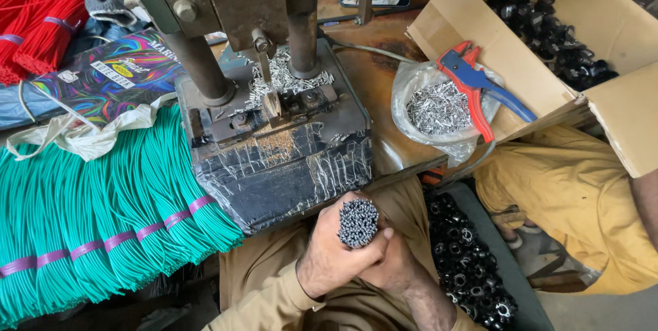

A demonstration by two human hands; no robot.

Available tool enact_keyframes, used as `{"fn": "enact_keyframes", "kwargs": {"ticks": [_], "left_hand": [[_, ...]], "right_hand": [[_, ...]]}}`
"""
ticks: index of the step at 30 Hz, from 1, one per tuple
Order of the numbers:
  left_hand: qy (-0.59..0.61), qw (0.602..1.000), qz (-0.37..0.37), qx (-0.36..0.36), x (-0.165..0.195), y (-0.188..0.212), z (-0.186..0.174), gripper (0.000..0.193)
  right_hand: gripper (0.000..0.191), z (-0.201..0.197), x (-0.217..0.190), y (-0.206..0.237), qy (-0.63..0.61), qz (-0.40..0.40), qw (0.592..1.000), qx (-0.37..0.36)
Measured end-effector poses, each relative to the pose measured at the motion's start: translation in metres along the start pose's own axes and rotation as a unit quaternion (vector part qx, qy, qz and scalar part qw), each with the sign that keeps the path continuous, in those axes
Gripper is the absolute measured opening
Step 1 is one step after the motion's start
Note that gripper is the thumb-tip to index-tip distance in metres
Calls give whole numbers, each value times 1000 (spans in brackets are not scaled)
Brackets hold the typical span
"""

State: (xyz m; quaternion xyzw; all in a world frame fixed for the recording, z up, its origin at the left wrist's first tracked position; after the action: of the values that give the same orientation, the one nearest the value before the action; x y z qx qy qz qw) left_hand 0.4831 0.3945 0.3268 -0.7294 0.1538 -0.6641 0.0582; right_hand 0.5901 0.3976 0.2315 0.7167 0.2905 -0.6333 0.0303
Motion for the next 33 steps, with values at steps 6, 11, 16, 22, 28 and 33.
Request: {"fn": "enact_keyframes", "kwargs": {"ticks": [6, 11, 16, 22, 28, 33], "left_hand": [[-93, 996, 0, 8, 20, 0, -10, 37], [31, 970, 48, -236, 38, 3, -9, 33], [154, 955, -153, -202, -1, -3, -6, 27], [-15, 986, -134, 98, -3, -8, -35, 32], [-11, 996, -85, 6, 10, -13, -41, 32], [-60, 994, 76, -46, 38, -9, -61, 32]], "right_hand": [[44, 6, 19, -7, 3, 101, 994, -29], [56, 15, -35, -2, -71, -101, 973, -197], [37, 52, -6, 10, -463, 188, 850, -168], [37, 22, -17, -23, 114, 11, 989, 94], [62, 7, -59, -32, 47, -73, 989, -116], [23, -145, -92, -72, 387, -96, 901, 170]]}}
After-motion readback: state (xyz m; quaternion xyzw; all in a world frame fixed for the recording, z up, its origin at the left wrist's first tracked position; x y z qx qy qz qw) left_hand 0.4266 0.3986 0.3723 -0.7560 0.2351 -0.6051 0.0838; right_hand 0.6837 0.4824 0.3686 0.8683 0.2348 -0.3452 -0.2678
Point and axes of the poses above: each hand's wrist, its own y-axis away from the middle knuckle, its own z-axis out of the palm, x = y × z, the point moved 9 cm from there along -y, towards the middle knuckle, and after that the axes turned 6 degrees about -z, right-handed, at the moved point
